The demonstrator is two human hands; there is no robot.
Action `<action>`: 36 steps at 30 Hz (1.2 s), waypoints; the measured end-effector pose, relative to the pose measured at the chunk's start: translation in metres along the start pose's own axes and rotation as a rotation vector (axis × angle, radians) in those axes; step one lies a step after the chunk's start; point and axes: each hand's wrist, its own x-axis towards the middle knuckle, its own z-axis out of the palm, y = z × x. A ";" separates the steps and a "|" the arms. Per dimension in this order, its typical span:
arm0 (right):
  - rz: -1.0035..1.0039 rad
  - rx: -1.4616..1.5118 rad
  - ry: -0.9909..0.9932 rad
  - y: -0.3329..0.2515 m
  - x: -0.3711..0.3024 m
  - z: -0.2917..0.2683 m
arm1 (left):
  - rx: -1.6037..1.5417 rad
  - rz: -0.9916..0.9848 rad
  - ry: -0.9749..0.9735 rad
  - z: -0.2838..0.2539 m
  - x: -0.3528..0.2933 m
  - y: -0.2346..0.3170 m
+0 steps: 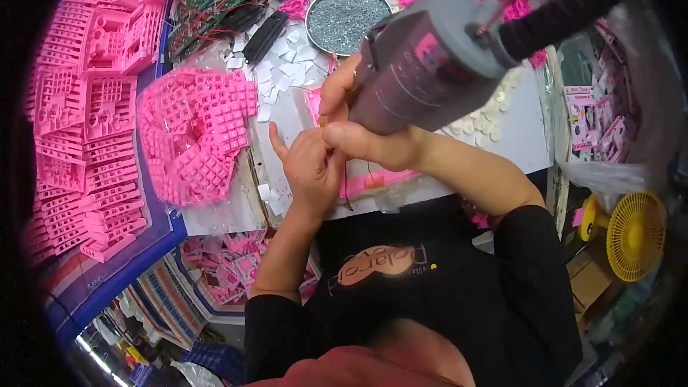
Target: Assembling pink plastic electronic toys using a glue gun to attach internal components and decorations.
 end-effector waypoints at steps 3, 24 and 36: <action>0.016 -0.014 -0.005 0.002 0.000 0.002 | -0.009 0.019 0.003 0.000 0.001 -0.001; 0.157 -0.469 -0.179 0.001 0.005 -0.020 | 0.170 -0.008 -0.133 -0.002 -0.002 0.009; -0.011 0.026 -0.042 -0.010 0.005 -0.012 | -0.017 -0.018 -0.034 0.003 0.015 0.010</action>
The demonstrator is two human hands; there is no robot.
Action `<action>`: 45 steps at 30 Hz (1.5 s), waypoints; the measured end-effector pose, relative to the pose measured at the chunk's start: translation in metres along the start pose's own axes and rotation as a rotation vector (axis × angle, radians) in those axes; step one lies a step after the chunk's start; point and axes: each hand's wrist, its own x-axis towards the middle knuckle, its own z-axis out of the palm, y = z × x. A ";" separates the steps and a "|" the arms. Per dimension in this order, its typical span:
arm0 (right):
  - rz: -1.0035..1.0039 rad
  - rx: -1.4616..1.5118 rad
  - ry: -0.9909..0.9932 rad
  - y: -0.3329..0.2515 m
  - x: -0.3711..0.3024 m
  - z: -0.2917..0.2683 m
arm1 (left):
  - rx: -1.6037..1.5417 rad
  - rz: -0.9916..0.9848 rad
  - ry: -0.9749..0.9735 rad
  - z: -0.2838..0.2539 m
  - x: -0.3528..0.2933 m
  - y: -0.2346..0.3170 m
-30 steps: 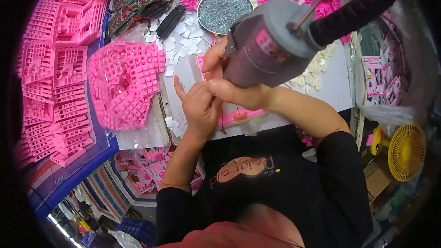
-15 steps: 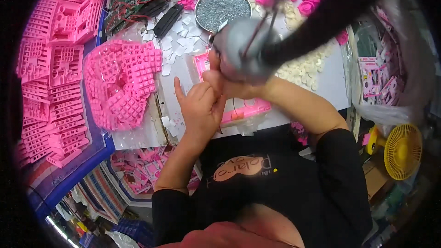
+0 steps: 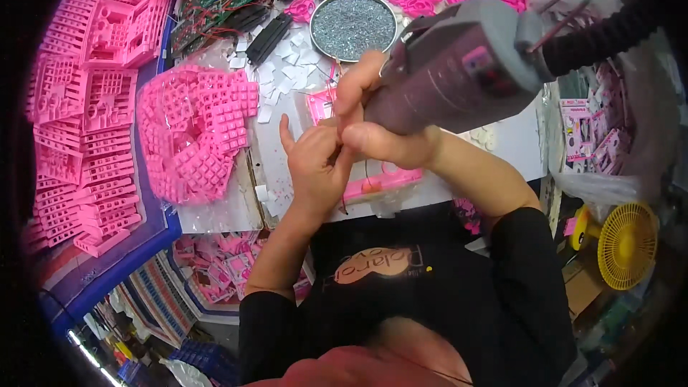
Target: Assembling pink plastic electronic toys using a glue gun to attach internal components and decorations.
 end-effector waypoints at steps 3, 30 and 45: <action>-0.062 0.007 0.022 0.001 -0.001 -0.004 | 0.095 0.054 -0.053 -0.002 0.009 0.005; 0.211 -0.203 -0.182 0.005 -0.026 0.013 | 0.577 0.084 -0.032 0.037 0.166 -0.076; 0.049 0.058 -0.103 -0.004 0.002 0.032 | 0.011 0.019 -0.012 -0.030 -0.026 -0.005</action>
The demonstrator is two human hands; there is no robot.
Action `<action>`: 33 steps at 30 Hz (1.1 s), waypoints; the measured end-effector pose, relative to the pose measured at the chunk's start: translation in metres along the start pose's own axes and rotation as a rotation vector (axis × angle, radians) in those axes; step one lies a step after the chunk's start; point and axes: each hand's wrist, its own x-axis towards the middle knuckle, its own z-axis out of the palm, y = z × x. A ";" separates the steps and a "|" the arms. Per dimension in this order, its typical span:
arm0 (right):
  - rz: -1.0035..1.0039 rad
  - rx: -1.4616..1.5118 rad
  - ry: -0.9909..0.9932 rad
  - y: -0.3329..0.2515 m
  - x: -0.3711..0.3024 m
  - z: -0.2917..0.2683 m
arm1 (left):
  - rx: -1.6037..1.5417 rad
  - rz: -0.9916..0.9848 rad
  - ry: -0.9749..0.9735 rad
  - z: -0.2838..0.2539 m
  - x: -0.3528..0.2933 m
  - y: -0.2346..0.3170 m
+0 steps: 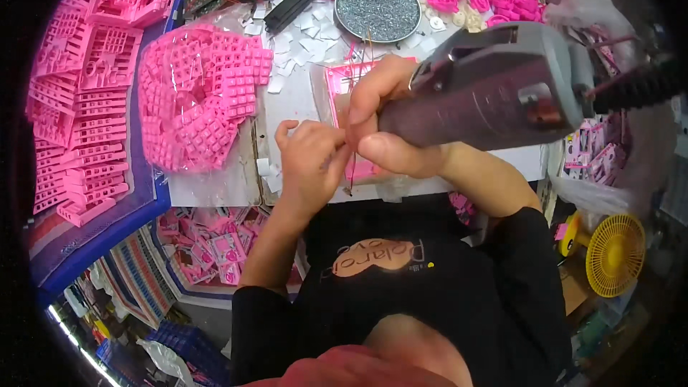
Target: Assembling pink plastic electronic toys using a glue gun to attach internal components and decorations.
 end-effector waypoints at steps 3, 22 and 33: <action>-0.002 -0.043 -0.009 0.001 -0.004 0.004 | -0.085 -0.026 0.018 0.004 -0.005 0.003; -0.003 -0.477 -0.099 0.052 0.017 -0.013 | 0.153 -0.098 0.131 -0.012 -0.028 -0.001; 0.211 -0.118 0.115 0.024 0.033 -0.020 | 0.132 0.165 -0.329 0.023 -0.014 0.035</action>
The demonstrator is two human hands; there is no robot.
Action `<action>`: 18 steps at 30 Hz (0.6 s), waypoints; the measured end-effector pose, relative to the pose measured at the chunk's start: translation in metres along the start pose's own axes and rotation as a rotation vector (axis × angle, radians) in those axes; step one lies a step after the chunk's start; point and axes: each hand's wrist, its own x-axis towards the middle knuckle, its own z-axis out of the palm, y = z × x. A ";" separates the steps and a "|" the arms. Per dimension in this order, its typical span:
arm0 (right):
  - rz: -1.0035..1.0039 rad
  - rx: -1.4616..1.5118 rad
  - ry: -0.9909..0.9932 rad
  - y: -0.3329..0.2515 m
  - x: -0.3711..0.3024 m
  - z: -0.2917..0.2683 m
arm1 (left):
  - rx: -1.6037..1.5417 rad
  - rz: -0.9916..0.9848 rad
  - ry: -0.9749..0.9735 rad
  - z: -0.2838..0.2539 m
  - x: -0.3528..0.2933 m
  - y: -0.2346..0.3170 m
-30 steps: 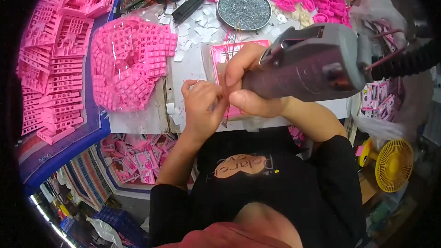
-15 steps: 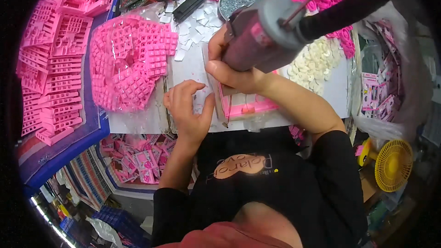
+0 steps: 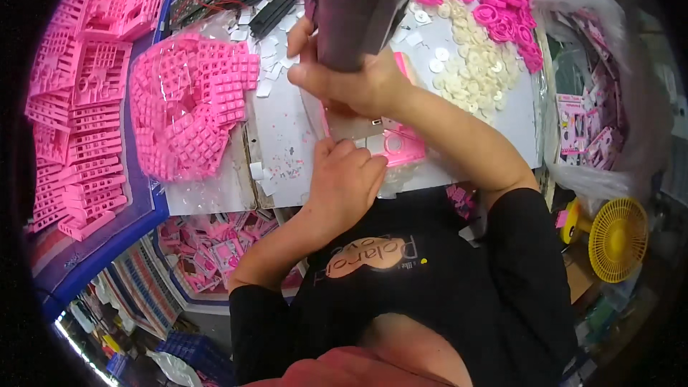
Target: Assembling pink plastic electronic toys using a glue gun to attach internal components and decorations.
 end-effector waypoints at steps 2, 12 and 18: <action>0.028 -0.072 0.031 -0.021 -0.005 -0.004 | 0.011 0.028 -0.060 0.003 0.002 -0.001; -0.142 -0.855 -0.164 0.015 -0.066 -0.038 | -0.098 -0.022 0.166 -0.020 0.007 -0.032; -0.099 -0.836 -0.321 0.015 -0.053 -0.035 | -0.051 -0.084 0.258 -0.017 0.010 -0.035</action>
